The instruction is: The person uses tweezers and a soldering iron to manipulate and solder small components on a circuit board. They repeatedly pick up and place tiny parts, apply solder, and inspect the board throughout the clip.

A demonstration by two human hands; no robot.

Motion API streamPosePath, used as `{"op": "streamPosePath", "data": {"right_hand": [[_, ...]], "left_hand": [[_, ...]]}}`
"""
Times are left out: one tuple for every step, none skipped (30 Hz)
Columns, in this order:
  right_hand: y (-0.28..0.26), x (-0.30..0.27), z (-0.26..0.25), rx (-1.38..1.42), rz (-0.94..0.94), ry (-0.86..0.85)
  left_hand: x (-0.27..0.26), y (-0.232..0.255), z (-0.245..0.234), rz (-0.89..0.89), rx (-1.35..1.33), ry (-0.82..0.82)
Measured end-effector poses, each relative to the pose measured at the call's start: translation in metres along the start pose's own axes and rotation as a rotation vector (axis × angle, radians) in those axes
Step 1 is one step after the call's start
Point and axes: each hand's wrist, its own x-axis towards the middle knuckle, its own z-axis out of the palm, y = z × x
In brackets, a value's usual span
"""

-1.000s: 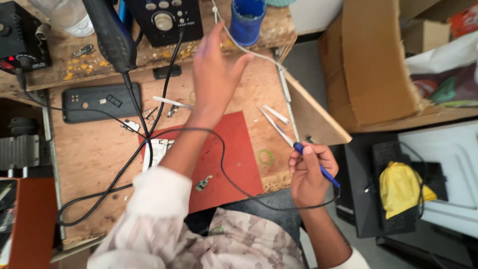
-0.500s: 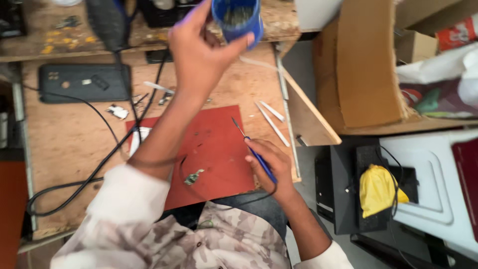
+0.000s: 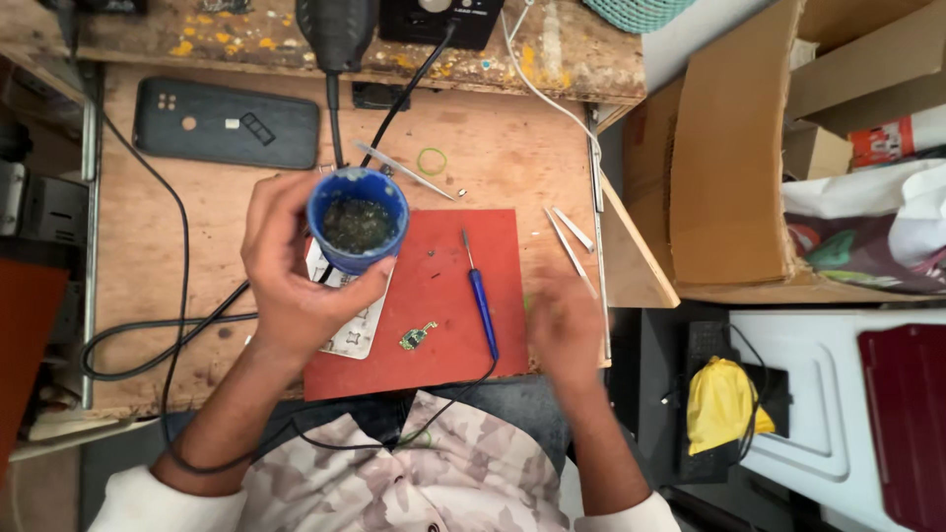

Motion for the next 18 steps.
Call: {"op": "streamPosePath", "data": {"right_hand": [[0.009, 0.002, -0.004, -0.054, 0.158, 0.033], [0.02, 0.006, -0.008, -0.108, 0.316, 0.064], [0.029, 0.009, -0.011, -0.115, 0.331, 0.036], [0.039, 0.013, -0.013, -0.123, 0.347, 0.008], [0.047, 0.016, -0.014, -0.138, 0.369, -0.015], [0.056, 0.019, -0.01, -0.161, 0.303, -0.016], [0.064, 0.022, -0.006, -0.19, 0.238, -0.022], [0.072, 0.025, -0.002, -0.218, 0.172, -0.029], [0.079, 0.03, 0.005, -0.243, 0.128, -0.036], [0.085, 0.035, 0.01, -0.269, 0.084, -0.043], [0.088, 0.04, 0.015, -0.286, 0.036, -0.044], [0.09, 0.043, 0.014, -0.283, 0.065, -0.079], [0.091, 0.048, 0.013, -0.276, 0.091, -0.115], [0.09, 0.053, 0.012, -0.269, 0.116, -0.151], [0.087, 0.054, 0.008, -0.236, 0.123, -0.122], [0.082, 0.053, 0.004, -0.203, 0.129, -0.092], [0.076, 0.055, 0.0, -0.17, 0.132, -0.067], [0.067, 0.056, -0.001, 0.115, 0.279, -0.048]], "left_hand": [[-0.005, -0.004, -0.003, 0.038, 0.131, 0.0], [-0.011, -0.007, -0.007, 0.074, 0.262, -0.001], [-0.016, -0.01, -0.01, 0.109, 0.394, -0.003], [-0.021, -0.012, -0.013, 0.103, 0.383, -0.001], [-0.026, -0.015, -0.013, 0.099, 0.364, -0.006], [-0.03, -0.018, -0.012, 0.095, 0.345, -0.011], [-0.034, -0.022, -0.012, 0.115, 0.342, -0.024], [-0.038, -0.025, -0.01, 0.135, 0.339, -0.038], [-0.041, -0.028, -0.011, 0.157, 0.347, -0.051], [-0.043, -0.031, -0.012, 0.178, 0.337, -0.078], [-0.042, -0.032, -0.012, 0.207, 0.336, -0.103], [-0.041, -0.033, -0.014, 0.235, 0.334, -0.128], [-0.04, -0.032, -0.015, 0.254, 0.322, -0.133], [-0.038, -0.03, -0.015, 0.273, 0.31, -0.138], [-0.038, -0.03, -0.014, 0.292, 0.288, -0.143], [-0.038, -0.029, -0.014, 0.296, 0.306, -0.153], [-0.036, -0.029, -0.013, 0.298, 0.326, -0.159], [-0.035, -0.029, -0.014, 0.299, 0.346, -0.165]]}}
